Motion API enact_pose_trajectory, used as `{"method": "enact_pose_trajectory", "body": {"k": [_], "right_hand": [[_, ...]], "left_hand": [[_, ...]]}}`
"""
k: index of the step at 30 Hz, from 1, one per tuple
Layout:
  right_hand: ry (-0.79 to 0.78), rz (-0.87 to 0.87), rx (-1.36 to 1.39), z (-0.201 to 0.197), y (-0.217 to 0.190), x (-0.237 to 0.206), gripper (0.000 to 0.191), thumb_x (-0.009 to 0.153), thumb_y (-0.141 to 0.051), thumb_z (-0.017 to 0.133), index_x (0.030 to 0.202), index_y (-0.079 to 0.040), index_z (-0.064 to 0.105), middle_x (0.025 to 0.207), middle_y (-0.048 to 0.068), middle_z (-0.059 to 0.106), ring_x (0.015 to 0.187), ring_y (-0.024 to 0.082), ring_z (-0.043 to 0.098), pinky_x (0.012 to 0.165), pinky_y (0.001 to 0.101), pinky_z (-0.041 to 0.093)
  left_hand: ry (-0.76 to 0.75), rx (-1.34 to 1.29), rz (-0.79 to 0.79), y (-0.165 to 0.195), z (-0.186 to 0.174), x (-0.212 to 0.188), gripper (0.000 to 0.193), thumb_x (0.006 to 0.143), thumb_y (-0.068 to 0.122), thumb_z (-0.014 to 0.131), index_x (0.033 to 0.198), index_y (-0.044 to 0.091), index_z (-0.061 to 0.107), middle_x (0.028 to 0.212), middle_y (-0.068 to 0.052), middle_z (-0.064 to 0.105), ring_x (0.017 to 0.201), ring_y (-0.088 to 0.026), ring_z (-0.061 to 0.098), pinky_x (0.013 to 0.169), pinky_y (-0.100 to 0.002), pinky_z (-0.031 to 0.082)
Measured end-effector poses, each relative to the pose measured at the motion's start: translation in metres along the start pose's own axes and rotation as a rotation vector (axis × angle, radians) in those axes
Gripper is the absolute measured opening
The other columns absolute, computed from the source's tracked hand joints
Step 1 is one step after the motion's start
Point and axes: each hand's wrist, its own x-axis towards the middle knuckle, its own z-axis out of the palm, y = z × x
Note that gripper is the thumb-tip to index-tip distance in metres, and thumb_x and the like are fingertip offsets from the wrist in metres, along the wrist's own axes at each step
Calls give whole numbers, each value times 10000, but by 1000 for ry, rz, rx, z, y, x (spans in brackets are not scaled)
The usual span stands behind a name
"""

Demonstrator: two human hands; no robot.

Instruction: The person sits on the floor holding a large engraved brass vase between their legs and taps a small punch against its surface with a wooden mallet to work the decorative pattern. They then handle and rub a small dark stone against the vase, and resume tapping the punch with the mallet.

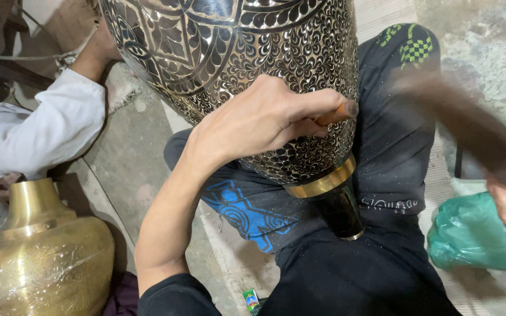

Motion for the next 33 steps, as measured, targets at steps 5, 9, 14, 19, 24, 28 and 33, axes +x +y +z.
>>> {"method": "enact_pose_trajectory", "body": {"k": [5, 9, 14, 19, 24, 28, 33], "right_hand": [[2, 20, 8, 0, 8, 2, 148, 1129, -117, 548, 1242, -21, 562, 964, 106, 632, 817, 170, 642, 754, 337, 533], [9, 37, 16, -3, 16, 3, 142, 1144, -134, 550, 1239, -30, 562, 957, 105, 627, 805, 171, 640, 741, 336, 534], [9, 49, 29, -3, 26, 4, 137, 1162, -156, 551, 1236, -40, 562, 949, 104, 622, 790, 172, 636, 725, 336, 535], [15, 68, 48, -5, 44, 8, 137, 1181, -177, 553, 1233, -51, 562, 940, 102, 616, 775, 173, 633, 709, 335, 536], [-13, 271, 143, -16, 61, 5, 141, 1199, -199, 555, 1229, -61, 562, 931, 101, 611, 760, 174, 630, 692, 335, 537], [17, -12, -13, -10, 49, 5, 135, 1215, -106, 593, 1182, 21, 562, 948, 134, 571, 816, 188, 564, 767, 338, 495], [13, -35, -90, -13, -14, 13, 132, 1169, -92, 584, 1184, 35, 552, 938, 118, 576, 788, 170, 601, 709, 302, 515]], "left_hand": [[-18, 7, -4, 0, -1, 1, 253, 986, 78, 748, 1181, 106, 589, 845, -103, 709, 758, -295, 721, 631, -391, 520], [-2, -19, 18, -1, -1, 0, 280, 989, 57, 737, 1211, 105, 573, 865, -97, 711, 773, -302, 719, 649, -396, 524], [-20, 17, -23, -3, 1, -1, 312, 978, 61, 751, 1239, 115, 589, 816, -104, 712, 707, -293, 719, 605, -394, 514], [76, -108, 42, -4, 2, -3, 290, 1033, 45, 696, 1257, 129, 533, 1040, -63, 751, 937, -259, 776, 796, -350, 606], [39, -33, -27, -5, 2, -4, 362, 984, 54, 760, 1290, 84, 569, 998, -76, 765, 906, -280, 768, 748, -361, 586], [25, -82, -11, -6, 4, -2, 372, 997, 5, 713, 1329, 93, 570, 1048, -47, 778, 992, -210, 801, 856, -311, 644], [20, -73, -16, -6, 6, -1, 344, 993, 12, 722, 1299, 94, 586, 1002, -45, 779, 969, -192, 805, 833, -301, 643]]}}
